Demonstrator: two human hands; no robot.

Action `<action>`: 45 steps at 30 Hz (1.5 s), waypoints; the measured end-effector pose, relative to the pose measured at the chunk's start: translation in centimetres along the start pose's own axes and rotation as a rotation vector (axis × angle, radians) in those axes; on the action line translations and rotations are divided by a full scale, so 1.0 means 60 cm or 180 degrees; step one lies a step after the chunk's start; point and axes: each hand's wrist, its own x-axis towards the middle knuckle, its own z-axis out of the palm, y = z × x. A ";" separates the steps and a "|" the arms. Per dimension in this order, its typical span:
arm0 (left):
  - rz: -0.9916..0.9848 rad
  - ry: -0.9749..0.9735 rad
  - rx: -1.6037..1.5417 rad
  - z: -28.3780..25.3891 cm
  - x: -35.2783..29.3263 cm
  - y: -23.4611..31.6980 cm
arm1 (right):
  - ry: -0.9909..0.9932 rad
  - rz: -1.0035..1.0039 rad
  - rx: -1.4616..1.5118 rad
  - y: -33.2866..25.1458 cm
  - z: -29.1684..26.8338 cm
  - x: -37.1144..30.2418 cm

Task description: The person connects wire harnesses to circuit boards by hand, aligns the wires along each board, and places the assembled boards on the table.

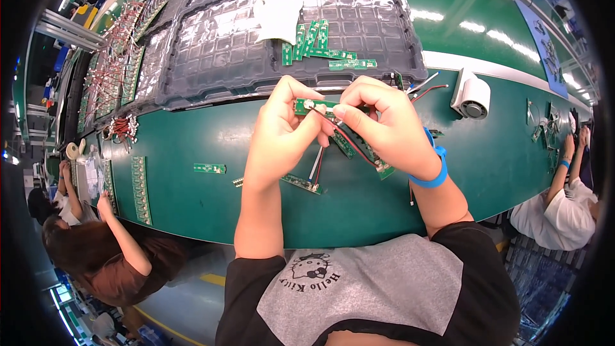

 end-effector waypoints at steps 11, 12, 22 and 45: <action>-0.0152 -0.0095 0.0178 -0.003 -0.041 0.035 | 0.0056 -0.0240 -0.0132 -0.035 -0.057 -0.029; -0.0179 -0.0034 0.0318 -0.015 -0.054 0.035 | 0.0185 0.0046 0.0009 -0.050 -0.086 -0.047; -0.1246 0.0619 0.3547 -0.182 -0.226 -0.016 | 0.2596 0.1282 -0.1481 0.077 -0.535 -0.304; 0.0201 0.1465 0.1504 -0.204 -0.258 -0.012 | 0.0026 0.1058 -0.3694 0.125 -0.094 -0.064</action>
